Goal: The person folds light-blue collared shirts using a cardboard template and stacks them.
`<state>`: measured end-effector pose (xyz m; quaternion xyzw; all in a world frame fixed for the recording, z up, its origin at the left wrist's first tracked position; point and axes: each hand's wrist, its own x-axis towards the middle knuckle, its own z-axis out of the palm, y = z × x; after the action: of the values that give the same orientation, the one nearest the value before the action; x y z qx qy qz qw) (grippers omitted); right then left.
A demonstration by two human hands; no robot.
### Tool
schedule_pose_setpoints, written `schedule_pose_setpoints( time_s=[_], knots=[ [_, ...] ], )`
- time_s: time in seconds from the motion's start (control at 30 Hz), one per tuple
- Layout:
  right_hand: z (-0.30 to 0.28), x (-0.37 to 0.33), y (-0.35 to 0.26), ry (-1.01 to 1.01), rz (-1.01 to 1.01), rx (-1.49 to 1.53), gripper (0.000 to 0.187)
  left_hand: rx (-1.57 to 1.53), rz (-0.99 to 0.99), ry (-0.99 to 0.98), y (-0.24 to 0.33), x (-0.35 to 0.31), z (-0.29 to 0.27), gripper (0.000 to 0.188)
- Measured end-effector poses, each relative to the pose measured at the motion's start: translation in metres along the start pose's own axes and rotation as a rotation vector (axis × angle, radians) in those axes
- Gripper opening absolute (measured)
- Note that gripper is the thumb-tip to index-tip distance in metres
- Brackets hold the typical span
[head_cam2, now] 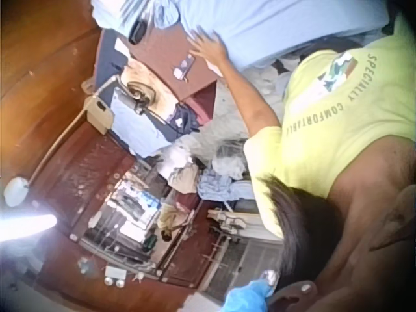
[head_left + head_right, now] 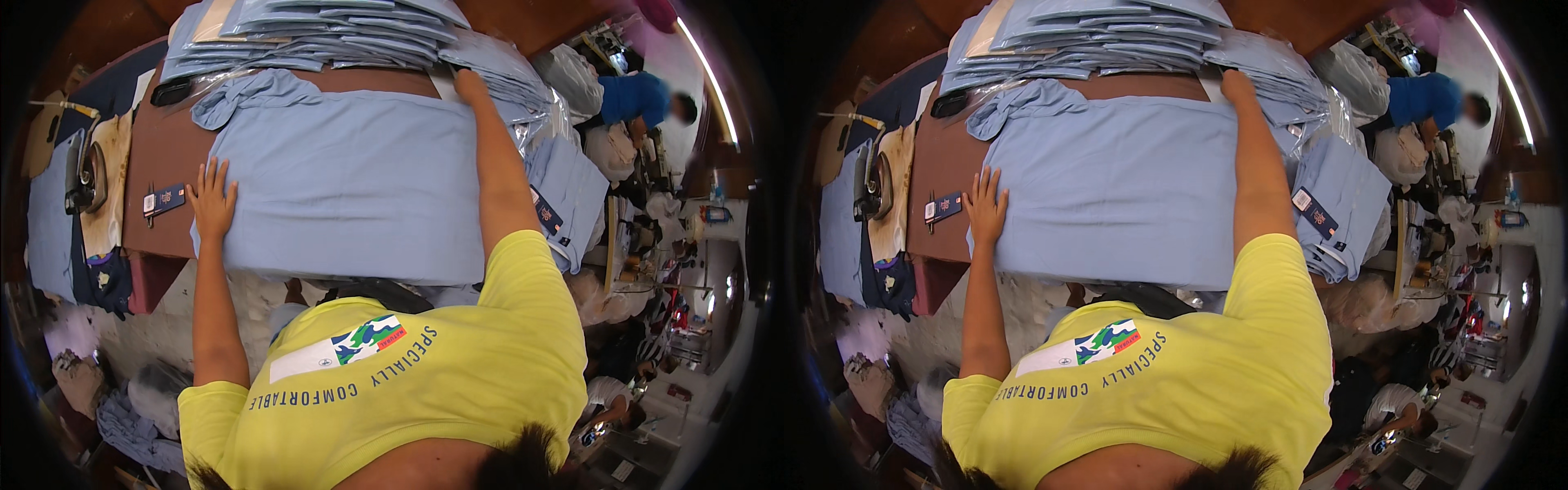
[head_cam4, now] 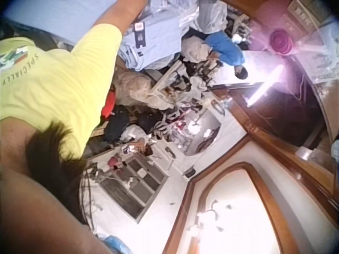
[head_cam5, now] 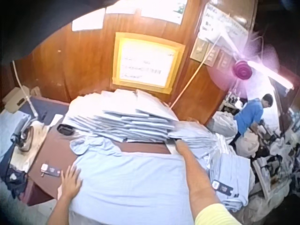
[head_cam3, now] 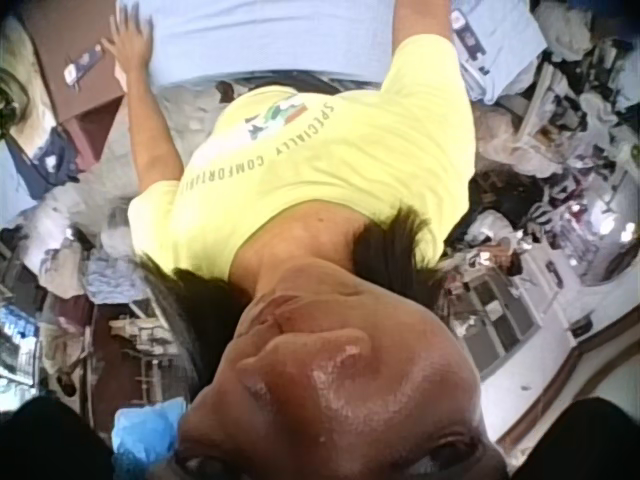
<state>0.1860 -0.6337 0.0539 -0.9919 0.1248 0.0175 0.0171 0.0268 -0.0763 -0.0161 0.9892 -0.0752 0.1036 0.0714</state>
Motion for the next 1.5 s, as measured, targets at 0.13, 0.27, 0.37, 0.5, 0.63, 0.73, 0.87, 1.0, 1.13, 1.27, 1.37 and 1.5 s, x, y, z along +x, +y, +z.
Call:
schedule_pose_setpoints(
  time_s=[0.13,0.27,0.37,0.5,0.63,0.73,0.87,1.0,1.13,1.27,1.37,1.5],
  knots=[
    [-0.032,-0.017,0.006,0.016,-0.157,-0.213,0.022,-0.014,-0.003,-0.005,0.002,0.000,-0.001,0.047],
    [-0.040,-0.038,0.011,0.073,-0.228,-0.330,0.018,-0.008,0.002,0.007,-0.001,0.000,0.002,0.047],
    [-0.056,-0.056,0.001,0.201,-0.281,-0.425,0.018,-0.015,-0.009,-0.005,-0.003,-0.001,0.001,0.047],
    [-0.100,-0.090,-0.026,0.248,-0.239,-0.375,0.022,0.001,0.022,0.015,-0.009,0.001,0.014,0.048],
    [-0.171,-0.170,-0.069,0.483,-0.182,-0.224,0.023,-0.156,-0.001,0.143,-0.009,-0.010,-0.004,0.047],
    [-0.186,-0.216,-0.078,0.690,-0.327,0.292,0.027,-0.126,-0.062,0.195,-0.024,-0.032,-0.021,0.044],
    [-0.125,-0.255,-0.100,0.403,-0.198,1.239,0.022,-0.067,-0.142,0.091,-0.051,-0.071,-0.030,0.034],
    [-0.004,-0.291,-0.146,-0.094,0.025,1.765,0.019,-0.123,-0.185,0.176,-0.070,-0.080,-0.031,0.030],
    [0.077,-0.320,-0.188,-0.198,0.460,1.805,0.016,-0.242,-0.173,0.240,-0.079,-0.035,-0.030,0.028],
    [0.086,-0.326,-0.192,-0.182,0.481,1.707,0.016,-0.336,-0.147,0.150,-0.068,0.047,-0.014,0.030],
    [0.090,-0.327,-0.192,-0.162,0.466,1.722,0.016,-0.335,-0.098,-0.001,-0.048,0.089,0.002,0.032],
    [0.090,-0.329,-0.194,-0.129,0.426,1.729,0.019,-0.631,0.081,-0.052,-0.060,0.123,0.036,0.029]
  ],
)
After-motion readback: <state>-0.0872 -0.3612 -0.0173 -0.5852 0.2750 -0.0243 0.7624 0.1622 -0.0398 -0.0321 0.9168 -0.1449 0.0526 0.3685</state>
